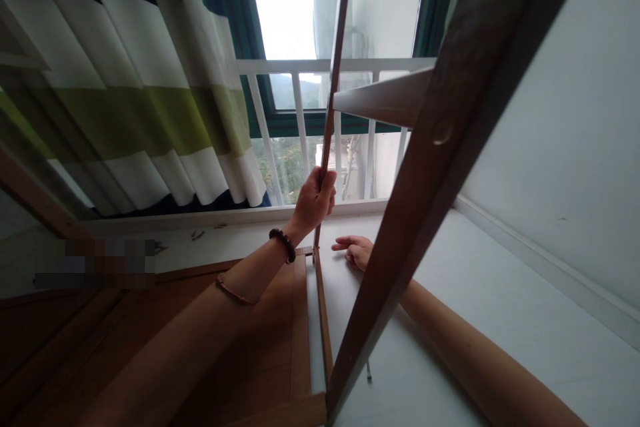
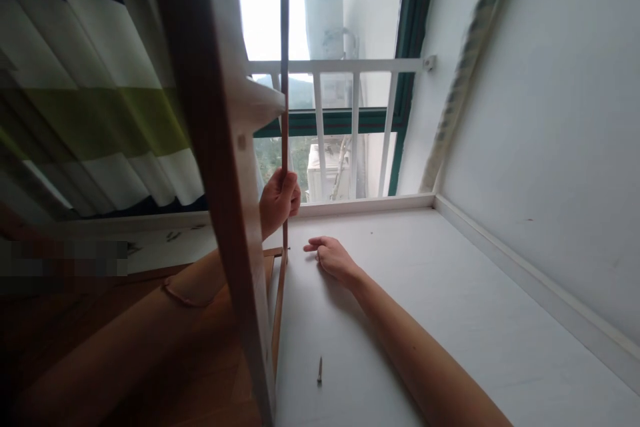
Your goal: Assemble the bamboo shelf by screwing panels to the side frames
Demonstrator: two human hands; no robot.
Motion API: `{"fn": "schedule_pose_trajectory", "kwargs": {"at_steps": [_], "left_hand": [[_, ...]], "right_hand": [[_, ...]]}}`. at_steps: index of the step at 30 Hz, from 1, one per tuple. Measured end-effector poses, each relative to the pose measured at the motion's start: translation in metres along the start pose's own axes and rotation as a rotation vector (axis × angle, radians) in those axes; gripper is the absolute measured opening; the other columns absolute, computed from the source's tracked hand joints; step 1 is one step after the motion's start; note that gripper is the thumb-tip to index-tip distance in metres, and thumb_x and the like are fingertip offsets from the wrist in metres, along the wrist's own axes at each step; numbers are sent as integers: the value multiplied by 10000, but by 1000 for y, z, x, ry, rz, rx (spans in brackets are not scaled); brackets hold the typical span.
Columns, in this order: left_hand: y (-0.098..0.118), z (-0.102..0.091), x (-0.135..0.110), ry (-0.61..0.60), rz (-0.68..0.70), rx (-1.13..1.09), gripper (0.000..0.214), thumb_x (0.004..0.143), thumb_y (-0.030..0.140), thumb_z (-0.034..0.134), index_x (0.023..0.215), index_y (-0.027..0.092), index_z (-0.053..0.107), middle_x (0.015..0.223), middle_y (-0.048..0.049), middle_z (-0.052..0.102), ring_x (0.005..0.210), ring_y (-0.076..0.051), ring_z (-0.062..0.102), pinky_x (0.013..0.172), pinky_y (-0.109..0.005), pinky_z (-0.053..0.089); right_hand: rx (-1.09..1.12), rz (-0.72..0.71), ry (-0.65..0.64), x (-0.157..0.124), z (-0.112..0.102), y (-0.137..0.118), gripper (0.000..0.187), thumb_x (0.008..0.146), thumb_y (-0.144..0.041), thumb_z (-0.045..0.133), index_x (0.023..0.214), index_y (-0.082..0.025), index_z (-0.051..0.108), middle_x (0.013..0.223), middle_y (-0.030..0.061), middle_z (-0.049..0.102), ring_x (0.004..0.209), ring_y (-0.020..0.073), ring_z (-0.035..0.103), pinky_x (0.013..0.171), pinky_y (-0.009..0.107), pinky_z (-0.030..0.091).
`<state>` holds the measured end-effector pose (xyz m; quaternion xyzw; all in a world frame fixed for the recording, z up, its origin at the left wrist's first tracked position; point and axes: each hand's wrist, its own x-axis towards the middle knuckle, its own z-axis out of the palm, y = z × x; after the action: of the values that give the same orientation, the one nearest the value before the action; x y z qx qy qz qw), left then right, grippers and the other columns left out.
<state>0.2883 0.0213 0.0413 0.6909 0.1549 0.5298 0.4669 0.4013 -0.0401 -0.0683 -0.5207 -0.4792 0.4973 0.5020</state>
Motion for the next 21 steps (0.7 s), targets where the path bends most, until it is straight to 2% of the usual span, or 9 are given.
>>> {"fn": "schedule_pose_trajectory", "kwargs": {"at_steps": [2, 5, 8, 10, 12, 14, 17, 19, 21], "left_hand": [[1, -1, 0, 4, -17, -3, 351, 826, 529, 498, 761, 221, 340, 510, 119, 321, 309, -15, 301, 266, -117, 230], [1, 0, 0, 4, -25, 6, 350, 823, 530, 501, 767, 221, 347, 516, 119, 325, 308, -13, 297, 264, -115, 227], [1, 1, 1, 0, -19, 6, 354, 817, 529, 514, 763, 219, 351, 525, 116, 337, 311, -11, 301, 264, -116, 230], [-1, 2, 2, -8, -17, 0, 357, 815, 529, 516, 758, 219, 348, 525, 116, 335, 310, -10, 296, 264, -116, 221], [-3, 2, 3, -28, -22, -3, 354, 817, 532, 511, 762, 223, 348, 518, 116, 329, 306, -12, 288, 264, -119, 206], [-7, 3, 4, -40, -29, 1, 354, 817, 537, 507, 765, 225, 348, 509, 114, 322, 305, -16, 284, 266, -126, 194], [-12, 4, 6, -32, -44, 20, 352, 816, 535, 512, 766, 224, 354, 510, 107, 323, 309, -18, 284, 273, -135, 190], [-12, 4, 7, -29, -53, 28, 351, 817, 537, 509, 768, 224, 358, 517, 104, 327, 313, -18, 285, 275, -136, 190], [-10, 4, 6, -34, -51, 26, 350, 820, 545, 496, 769, 226, 358, 523, 104, 327, 313, -18, 281, 272, -133, 187]], "right_hand": [[40, -26, -26, 2, -1, 4, 513, 671, -78, 457, 1174, -123, 540, 1076, 122, 662, 538, 65, 515, 484, 193, 391], [39, -33, -4, 3, -1, 4, 616, 694, -75, 480, 1305, -140, 430, 1181, 156, 606, 611, 83, 594, 514, 206, 448], [-9, -85, 16, 0, -1, -3, 693, 728, -70, 491, 1390, -182, 315, 1322, 185, 492, 743, 110, 658, 663, 262, 525], [-24, -128, 19, -2, -3, -10, 734, 741, -65, 523, 1418, -170, 258, 1367, 216, 433, 841, 133, 671, 785, 298, 521], [-12, -118, 8, -2, -8, -15, 753, 732, -69, 585, 1412, -135, 270, 1307, 229, 497, 920, 164, 665, 837, 312, 508], [26, -70, -49, -1, -14, -17, 699, 699, -104, 669, 1342, -106, 394, 1151, 199, 624, 921, 187, 666, 840, 329, 516], [110, -25, -132, 3, -20, -13, 478, 618, -191, 775, 1056, -78, 620, 901, 140, 714, 807, 187, 684, 830, 353, 537], [174, -23, -130, 4, -21, -12, 329, 631, -255, 774, 884, -76, 665, 825, 119, 717, 765, 174, 684, 836, 356, 541], [235, -13, -139, 1, -21, -16, 238, 681, -264, 732, 822, -80, 678, 825, 116, 713, 792, 168, 684, 865, 349, 531]]}}
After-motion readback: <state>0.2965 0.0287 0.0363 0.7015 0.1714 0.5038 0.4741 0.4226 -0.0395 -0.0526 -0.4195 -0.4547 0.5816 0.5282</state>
